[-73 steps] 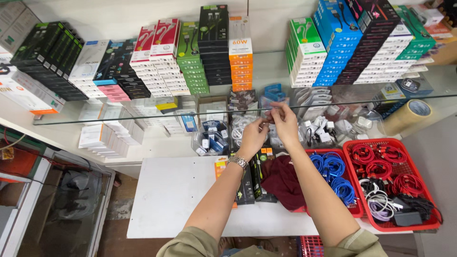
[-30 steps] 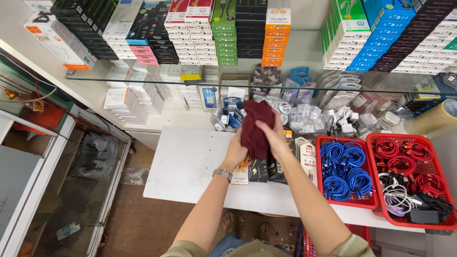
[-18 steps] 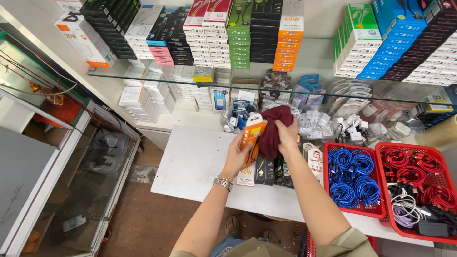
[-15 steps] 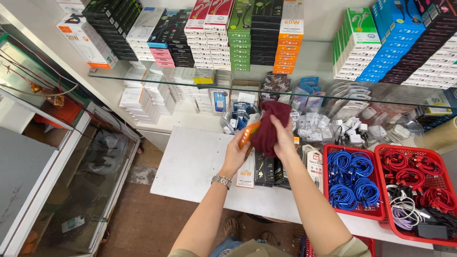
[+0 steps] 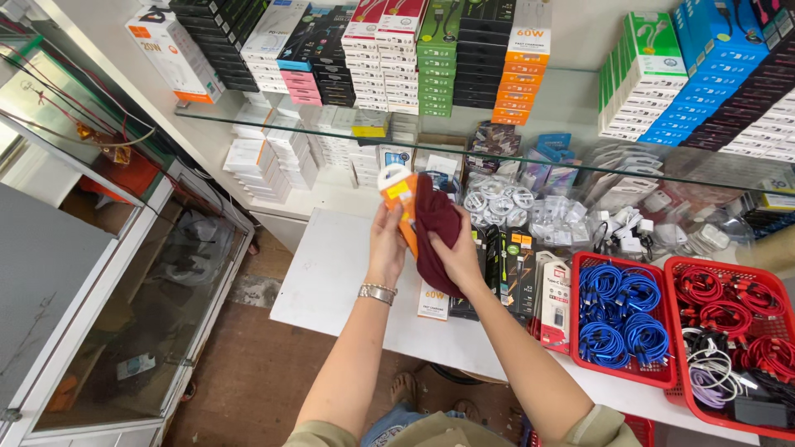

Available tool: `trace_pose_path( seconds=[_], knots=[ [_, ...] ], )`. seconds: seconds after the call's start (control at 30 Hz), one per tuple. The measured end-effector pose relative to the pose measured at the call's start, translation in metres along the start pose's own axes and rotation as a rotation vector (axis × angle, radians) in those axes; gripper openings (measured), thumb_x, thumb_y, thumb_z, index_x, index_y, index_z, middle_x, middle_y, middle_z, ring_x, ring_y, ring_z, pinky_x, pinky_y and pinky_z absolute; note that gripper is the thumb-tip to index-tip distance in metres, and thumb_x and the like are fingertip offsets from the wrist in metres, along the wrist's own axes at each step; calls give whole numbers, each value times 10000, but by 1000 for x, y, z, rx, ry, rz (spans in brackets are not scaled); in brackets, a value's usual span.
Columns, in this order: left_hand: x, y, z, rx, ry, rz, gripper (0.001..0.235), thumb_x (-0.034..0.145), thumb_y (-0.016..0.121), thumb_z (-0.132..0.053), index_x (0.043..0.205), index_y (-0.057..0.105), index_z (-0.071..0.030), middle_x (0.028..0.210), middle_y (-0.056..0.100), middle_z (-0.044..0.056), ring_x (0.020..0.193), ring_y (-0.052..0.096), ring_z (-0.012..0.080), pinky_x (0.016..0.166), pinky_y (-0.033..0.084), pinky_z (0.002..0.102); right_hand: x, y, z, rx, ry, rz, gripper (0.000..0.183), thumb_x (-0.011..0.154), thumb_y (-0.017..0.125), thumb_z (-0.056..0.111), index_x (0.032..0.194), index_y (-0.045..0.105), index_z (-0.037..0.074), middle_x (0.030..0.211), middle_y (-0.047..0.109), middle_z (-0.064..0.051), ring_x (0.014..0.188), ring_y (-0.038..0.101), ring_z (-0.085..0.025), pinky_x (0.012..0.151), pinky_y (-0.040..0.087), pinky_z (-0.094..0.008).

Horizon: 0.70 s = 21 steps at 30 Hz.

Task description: The person wipes the surfaces of various product boxes with a maroon cloth and places them on a glass shelf. The person handles orange, white, black, green, and blue boxes one at a time, wiping each before stacking them on the shelf.

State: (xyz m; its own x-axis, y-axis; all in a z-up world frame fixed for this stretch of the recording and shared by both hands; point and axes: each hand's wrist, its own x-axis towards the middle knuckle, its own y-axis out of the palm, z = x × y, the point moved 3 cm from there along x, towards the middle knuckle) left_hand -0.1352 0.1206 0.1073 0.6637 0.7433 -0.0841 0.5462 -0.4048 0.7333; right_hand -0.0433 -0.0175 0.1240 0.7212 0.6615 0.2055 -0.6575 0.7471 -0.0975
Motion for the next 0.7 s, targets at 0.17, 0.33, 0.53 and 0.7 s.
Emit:
trace_pose_path(
  seconds=[0.17,0.33,0.53,0.7],
  knots=[
    [1,-38,-8,-82,11,-161,369,1043,536,-235,1396,498,-137,1270,652,54,1127,657,200,906,579,399,-10,4,6,-43,38,78,665,861,753,169,1437,432,88,1334,657,-166,1214,662,-248,1035,513,-355],
    [7,-51,11,29,107,-212,378,1087,539,-222,1450,486,-131,1336,615,100,1130,631,213,887,551,395,-6,23,13,-363,-88,166,699,816,846,169,1406,477,98,1331,629,-179,1195,609,-273,986,492,-370],
    [-3,-64,-42,209,168,-262,414,1049,557,-240,1431,510,-87,1313,645,133,1121,677,257,921,592,429,9,-4,10,-64,55,-9,597,846,789,178,1368,526,58,1270,702,-150,1168,672,-228,1012,516,-340],
    [-17,-14,14,-85,-182,-40,536,1070,407,-457,1516,450,-163,1426,603,53,1230,608,217,1034,508,385,41,44,26,-3,89,75,635,935,765,248,1453,440,80,1338,651,-152,1225,628,-232,1036,491,-346]
  ],
)
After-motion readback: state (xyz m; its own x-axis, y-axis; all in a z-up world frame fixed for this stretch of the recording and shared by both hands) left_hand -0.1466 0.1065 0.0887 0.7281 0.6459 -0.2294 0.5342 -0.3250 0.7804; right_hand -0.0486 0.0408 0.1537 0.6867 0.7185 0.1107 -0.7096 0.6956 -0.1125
